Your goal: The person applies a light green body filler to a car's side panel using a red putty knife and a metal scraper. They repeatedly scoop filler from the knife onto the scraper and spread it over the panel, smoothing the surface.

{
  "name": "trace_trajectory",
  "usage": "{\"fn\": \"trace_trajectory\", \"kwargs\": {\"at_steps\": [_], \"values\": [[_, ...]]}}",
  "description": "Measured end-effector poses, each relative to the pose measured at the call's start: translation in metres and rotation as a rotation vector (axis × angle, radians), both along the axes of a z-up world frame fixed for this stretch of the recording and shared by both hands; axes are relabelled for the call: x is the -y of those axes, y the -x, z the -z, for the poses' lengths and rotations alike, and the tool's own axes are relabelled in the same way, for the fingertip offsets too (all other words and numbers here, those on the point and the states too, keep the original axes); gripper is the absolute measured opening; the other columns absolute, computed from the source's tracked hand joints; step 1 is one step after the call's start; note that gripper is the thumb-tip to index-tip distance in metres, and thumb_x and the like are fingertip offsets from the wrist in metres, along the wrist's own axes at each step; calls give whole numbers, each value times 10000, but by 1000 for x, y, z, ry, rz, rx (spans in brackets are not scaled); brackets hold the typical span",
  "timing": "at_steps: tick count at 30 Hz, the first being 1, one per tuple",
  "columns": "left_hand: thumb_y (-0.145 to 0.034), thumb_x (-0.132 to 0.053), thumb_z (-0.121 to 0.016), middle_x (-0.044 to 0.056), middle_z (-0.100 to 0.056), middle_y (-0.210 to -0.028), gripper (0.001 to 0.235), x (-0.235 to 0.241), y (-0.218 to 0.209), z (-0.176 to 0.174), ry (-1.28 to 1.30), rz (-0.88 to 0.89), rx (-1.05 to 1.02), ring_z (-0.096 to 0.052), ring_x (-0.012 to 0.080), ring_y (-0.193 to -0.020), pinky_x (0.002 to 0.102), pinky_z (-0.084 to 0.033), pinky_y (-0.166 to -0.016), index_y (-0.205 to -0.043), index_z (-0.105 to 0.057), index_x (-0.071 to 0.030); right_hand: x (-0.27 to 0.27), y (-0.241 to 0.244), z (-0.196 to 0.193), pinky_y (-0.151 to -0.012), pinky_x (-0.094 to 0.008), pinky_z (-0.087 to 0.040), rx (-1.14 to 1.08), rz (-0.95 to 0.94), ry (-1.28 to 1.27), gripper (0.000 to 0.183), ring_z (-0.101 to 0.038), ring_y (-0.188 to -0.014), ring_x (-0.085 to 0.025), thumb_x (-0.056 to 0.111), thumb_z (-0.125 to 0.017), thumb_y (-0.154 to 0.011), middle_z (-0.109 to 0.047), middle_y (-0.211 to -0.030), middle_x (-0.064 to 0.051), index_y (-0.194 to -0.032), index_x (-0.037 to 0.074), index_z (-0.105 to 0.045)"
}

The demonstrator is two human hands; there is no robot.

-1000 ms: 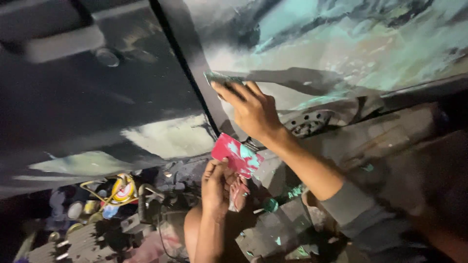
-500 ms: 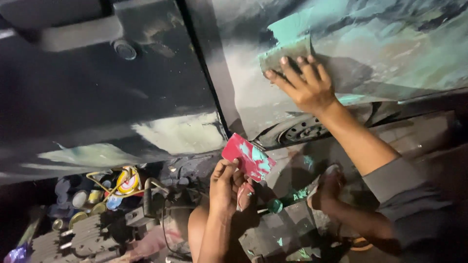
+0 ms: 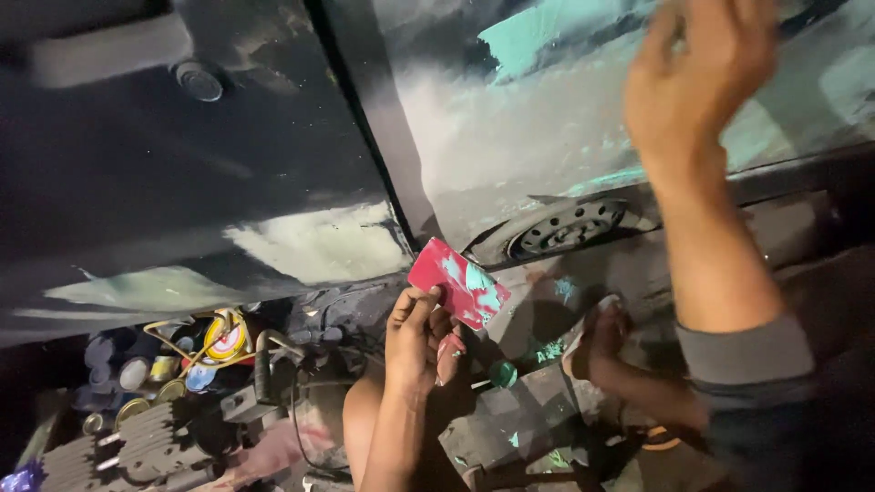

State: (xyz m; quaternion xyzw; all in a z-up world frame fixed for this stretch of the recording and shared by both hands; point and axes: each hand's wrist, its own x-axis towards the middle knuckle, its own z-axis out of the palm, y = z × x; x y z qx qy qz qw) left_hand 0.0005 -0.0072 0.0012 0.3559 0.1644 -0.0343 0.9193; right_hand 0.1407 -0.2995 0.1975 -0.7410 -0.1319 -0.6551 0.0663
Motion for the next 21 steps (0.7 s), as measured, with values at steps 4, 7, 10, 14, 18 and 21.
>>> {"fn": "trace_trajectory", "kwargs": {"at_steps": [4, 7, 10, 14, 18, 21], "values": [[-954, -35, -676, 124, -691, -880, 188, 1, -4, -4, 24, -16, -1, -579, 238, -551, 361, -522, -466, -796, -586, -84, -70, 8, 9, -706, -527, -453, -90, -23, 65, 534, -595, -905, -439, -69, -592, -884, -674, -1232, -201, -1403, 47, -638], [-940, -28, -674, 58, -578, -673, 217, 2, 3, -12, -20, -15, -81, -449, 125, -503, 306, -478, -470, -763, -572, -102, -100, -1, 56, -561, -401, -508, 3, 27, 84, 404, -635, -859, -290, 113, -483, -1097, -697, -1063, -39, -1457, 227, -626], [-964, -38, -640, 21, -344, -510, 216, 7, 2, -11, 2, 31, 17, -341, 122, -421, 304, -409, -419, -769, -561, -88, -113, -7, 93, -468, -248, -507, -32, -18, 192, 363, -668, -808, -216, 301, -754, -1085, -738, -1184, -66, -1421, 236, -632], [-960, -36, -659, 33, -547, -662, 138, 10, 2, 5, -35, -5, -28, -488, 124, -489, 281, -414, -435, -835, -638, -90, -99, 3, 105, -553, -240, -507, -134, -102, 405, 487, -625, -868, -172, 134, -747, -1000, -747, -1270, -34, -1429, 321, -612], [-954, -31, -641, 91, -729, -904, 84, 4, 2, 11, -95, -2, -51, -679, 232, -754, 344, -549, -651, -899, -690, -72, -52, -4, 73, -878, -443, -661, 164, -178, 558, 542, -615, -1102, -251, 404, -987, -952, -672, -1344, -67, -1391, 314, -681], [-954, -27, -654, -2, -408, -547, 98, 2, -1, 3, -73, 22, -40, -354, 98, -472, 262, -340, -447, -872, -661, -80, -23, -38, 62, -903, -437, -634, 292, -197, 668, 571, -552, -1179, -252, 423, -1003, -1004, -579, -1463, -41, -1456, 355, -661]]}}
